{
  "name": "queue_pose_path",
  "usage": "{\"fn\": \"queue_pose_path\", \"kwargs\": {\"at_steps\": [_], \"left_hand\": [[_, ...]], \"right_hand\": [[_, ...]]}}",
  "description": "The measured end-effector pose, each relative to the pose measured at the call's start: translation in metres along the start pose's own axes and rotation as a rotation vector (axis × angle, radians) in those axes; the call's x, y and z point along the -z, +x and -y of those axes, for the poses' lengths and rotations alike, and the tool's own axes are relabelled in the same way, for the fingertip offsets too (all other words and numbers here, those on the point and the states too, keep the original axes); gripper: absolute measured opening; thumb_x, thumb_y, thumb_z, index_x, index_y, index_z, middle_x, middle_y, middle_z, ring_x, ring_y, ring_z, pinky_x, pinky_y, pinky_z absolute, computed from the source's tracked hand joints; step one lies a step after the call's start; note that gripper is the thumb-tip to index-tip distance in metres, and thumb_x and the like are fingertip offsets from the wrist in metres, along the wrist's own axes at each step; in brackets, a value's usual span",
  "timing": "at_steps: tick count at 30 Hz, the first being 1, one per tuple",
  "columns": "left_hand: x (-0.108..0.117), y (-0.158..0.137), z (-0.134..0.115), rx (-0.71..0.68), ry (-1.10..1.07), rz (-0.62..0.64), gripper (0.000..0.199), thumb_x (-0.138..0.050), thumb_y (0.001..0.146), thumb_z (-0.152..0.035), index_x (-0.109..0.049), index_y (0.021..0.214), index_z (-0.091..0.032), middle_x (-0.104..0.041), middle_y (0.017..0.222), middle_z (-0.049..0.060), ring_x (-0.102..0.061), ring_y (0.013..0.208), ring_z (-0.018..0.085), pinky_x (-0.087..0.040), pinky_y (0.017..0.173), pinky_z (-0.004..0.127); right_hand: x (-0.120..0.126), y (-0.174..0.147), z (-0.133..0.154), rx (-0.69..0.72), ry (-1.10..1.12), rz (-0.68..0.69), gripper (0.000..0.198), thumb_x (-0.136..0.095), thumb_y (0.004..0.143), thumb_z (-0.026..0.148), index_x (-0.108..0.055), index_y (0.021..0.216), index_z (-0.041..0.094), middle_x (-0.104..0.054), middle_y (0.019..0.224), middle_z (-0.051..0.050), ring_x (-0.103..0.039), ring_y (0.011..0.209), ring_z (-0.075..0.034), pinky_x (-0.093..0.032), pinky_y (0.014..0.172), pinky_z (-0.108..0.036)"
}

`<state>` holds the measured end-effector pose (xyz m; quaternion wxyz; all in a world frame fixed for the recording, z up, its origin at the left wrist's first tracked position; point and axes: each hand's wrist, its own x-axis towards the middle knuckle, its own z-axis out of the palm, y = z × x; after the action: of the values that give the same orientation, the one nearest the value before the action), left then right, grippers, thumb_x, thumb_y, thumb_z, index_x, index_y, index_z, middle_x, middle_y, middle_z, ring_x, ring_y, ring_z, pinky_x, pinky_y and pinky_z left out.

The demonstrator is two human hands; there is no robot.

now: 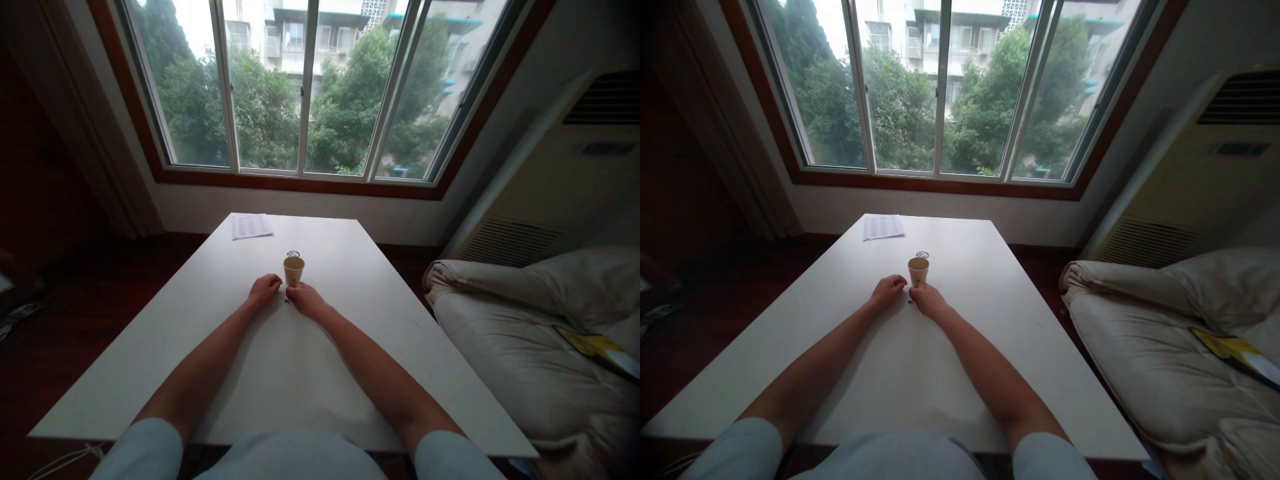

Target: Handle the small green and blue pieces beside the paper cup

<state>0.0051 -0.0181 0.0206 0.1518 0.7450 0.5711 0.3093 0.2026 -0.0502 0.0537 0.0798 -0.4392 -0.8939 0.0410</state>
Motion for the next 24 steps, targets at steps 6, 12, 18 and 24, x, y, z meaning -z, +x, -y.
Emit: {"fn": "queue_pose_path", "kwargs": {"at_steps": [6, 12, 18, 24], "left_hand": [[0.0022, -0.0008, -0.002, -0.007, 0.006, -0.005, 0.024, -0.052, 0.086, -0.023, -0.074, 0.095, -0.021, -0.073, 0.096, 0.004, -0.062, 0.085, 0.017, -0.045, 0.076, 0.026], [0.0052, -0.0026, -0.0074, 0.028, -0.015, 0.003, 0.023, -0.053, 0.085, -0.023, -0.074, 0.095, -0.022, -0.073, 0.097, 0.004, -0.063, 0.088, 0.018, -0.047, 0.079, 0.026], [0.0034, -0.002, -0.0058, 0.026, -0.018, -0.001, 0.023, -0.053, 0.085, -0.023, -0.074, 0.095, -0.021, -0.073, 0.097, 0.004, -0.063, 0.086, 0.018, -0.046, 0.078, 0.027], [0.0006, -0.0004, -0.0022, 0.002, -0.009, -0.001, 0.023, -0.052, 0.086, -0.023, -0.074, 0.095, -0.021, -0.073, 0.096, 0.004, -0.063, 0.085, 0.017, -0.046, 0.077, 0.026]], "right_hand": [[0.0014, -0.0004, 0.002, 0.016, 0.011, -0.018, 0.024, -0.047, 0.096, 0.016, -0.07, 0.1, 0.015, -0.069, 0.106, -0.012, -0.061, 0.101, -0.022, -0.042, 0.084, -0.027], [-0.0015, -0.0006, 0.0026, 0.004, 0.0, -0.045, 0.024, -0.047, 0.096, 0.017, -0.071, 0.1, 0.015, -0.069, 0.103, -0.012, -0.061, 0.099, -0.022, -0.043, 0.083, -0.027], [-0.0012, -0.0008, 0.0017, -0.02, -0.003, -0.029, 0.022, -0.05, 0.096, 0.017, -0.071, 0.101, 0.017, -0.068, 0.106, -0.012, -0.061, 0.098, -0.021, -0.042, 0.084, -0.028], [-0.0029, 0.0, -0.0004, -0.02, -0.005, -0.046, 0.02, -0.052, 0.096, 0.019, -0.071, 0.1, 0.017, -0.068, 0.105, -0.011, -0.061, 0.1, -0.02, -0.042, 0.085, -0.026]]}}
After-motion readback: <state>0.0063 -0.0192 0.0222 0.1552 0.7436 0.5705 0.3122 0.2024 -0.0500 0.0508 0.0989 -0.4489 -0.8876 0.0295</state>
